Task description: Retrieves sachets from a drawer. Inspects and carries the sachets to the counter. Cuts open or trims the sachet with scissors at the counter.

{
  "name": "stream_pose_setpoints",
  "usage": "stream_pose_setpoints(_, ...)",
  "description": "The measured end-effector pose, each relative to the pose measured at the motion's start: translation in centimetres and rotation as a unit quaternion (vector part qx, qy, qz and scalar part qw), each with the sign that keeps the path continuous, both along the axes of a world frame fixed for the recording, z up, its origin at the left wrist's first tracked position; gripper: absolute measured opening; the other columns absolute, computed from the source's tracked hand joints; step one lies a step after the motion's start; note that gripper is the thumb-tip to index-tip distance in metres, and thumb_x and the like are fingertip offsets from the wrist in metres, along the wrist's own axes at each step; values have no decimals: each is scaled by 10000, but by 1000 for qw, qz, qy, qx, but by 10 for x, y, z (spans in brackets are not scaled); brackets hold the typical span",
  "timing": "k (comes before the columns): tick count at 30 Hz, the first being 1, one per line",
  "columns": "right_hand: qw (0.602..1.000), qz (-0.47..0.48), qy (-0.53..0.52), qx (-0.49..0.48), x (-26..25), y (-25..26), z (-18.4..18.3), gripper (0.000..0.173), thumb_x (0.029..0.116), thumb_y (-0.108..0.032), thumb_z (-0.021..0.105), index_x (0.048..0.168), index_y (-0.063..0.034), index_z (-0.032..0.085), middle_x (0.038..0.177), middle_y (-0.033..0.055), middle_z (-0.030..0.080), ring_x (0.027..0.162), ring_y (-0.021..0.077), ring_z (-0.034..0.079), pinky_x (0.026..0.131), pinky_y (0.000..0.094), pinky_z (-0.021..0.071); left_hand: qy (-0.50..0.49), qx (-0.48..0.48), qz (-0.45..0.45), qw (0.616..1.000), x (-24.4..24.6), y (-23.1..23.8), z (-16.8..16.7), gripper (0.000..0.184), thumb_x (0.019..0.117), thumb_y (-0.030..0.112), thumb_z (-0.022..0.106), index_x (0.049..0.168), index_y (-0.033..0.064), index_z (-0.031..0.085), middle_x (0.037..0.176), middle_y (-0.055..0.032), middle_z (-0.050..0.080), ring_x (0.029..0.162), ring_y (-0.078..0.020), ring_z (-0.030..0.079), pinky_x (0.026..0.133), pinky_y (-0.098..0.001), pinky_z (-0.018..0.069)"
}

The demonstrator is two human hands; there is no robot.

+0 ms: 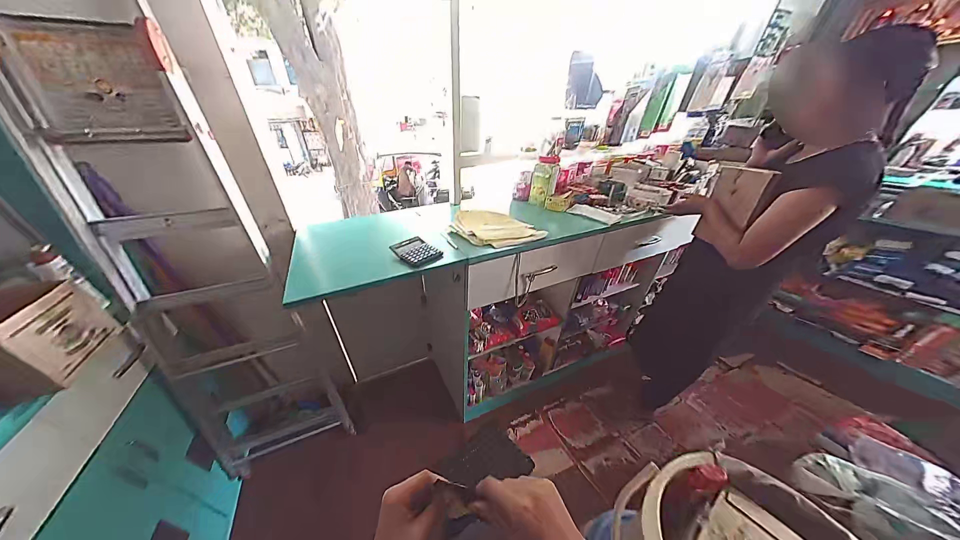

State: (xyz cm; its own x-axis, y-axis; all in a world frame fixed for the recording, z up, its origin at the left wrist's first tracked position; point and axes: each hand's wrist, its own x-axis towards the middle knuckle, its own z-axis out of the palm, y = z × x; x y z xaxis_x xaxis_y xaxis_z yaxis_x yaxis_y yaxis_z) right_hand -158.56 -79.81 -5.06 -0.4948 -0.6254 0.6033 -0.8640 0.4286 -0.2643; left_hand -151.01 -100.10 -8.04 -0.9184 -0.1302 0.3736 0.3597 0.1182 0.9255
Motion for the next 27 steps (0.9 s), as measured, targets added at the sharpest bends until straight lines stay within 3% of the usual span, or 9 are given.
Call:
stream_pose_setpoints(2,999,22,21,-18,-39,-11,-4,274,1013,-299,579,868,-109,714,572,20,619,507,165,633,462,331,494,-15,16,-60,998,-38,-10,2,130,1012,146,601,1099,57,637,1022,30,759,740,25,659,655,-181,548)
stream_pose_setpoints(4,999,22,26,-40,-73,-21,-8,249,1019,-261,581,901,-100,730,602,21,642,519,152,642,466,309,506,-25,7,-79,997,-72,-15,0,159,1050,217,553,1128,83,589,887,87,674,692,51,589,618,-160,505)
stream_pose_setpoints(7,998,34,37,-33,-125,-29,-18,245,1030,-254,568,894,-100,700,614,7,641,524,127,642,463,279,510,-22,-16,-71,997,-123,-26,-11,285,1074,254,508,1236,62,642,951,42,715,737,28,621,662,-172,534)
stream_pose_setpoints(12,999,35,-18,-23,-229,-34,-28,337,1034,-367,526,925,-151,760,628,8,683,522,154,661,449,356,508,-20,-1,-16,1000,-216,-45,-29,209,1037,149,535,1049,57,722,808,87,686,652,61,575,613,-135,495)
stream_pose_setpoints(16,988,-125,-90,34,-358,-34,-26,334,1053,-261,495,1035,-59,761,894,122,757,769,316,745,625,550,575,-6,50,-10,999,-287,-76,-24,191,1025,152,558,1054,77,731,798,101,696,633,65,579,595,-132,500)
stream_pose_setpoints(18,964,-203,-157,69,-431,-35,-20,310,1049,-197,504,1171,-3,714,1083,216,729,956,415,719,793,637,548,6,56,-19,998,-320,-93,-18,190,1026,153,561,1071,77,729,812,99,699,639,68,579,594,-123,497)
stream_pose_setpoints(21,925,-294,-215,108,-534,-34,-13,358,1047,-178,516,1294,55,626,1261,301,641,1119,482,650,920,665,492,38,44,-42,997,-363,-115,-8,216,1049,195,546,1091,80,724,824,84,703,653,76,581,604,-111,493)
stream_pose_setpoints(25,866,-360,-291,191,-628,-37,-17,607,979,-136,610,1528,17,397,1537,298,424,1236,505,581,961,673,477,68,9,-76,995,-412,-138,2,274,1069,249,521,1115,54,708,886,23,735,733,73,620,676,-112,512)
stream_pose_setpoints(27,852,-367,-302,219,-646,-34,-37,651,955,-133,630,1547,-50,371,1550,264,421,1206,492,601,929,667,500,74,5,-83,994,-430,-140,1,281,1070,246,520,1099,36,705,831,20,706,691,76,584,649,-103,488)
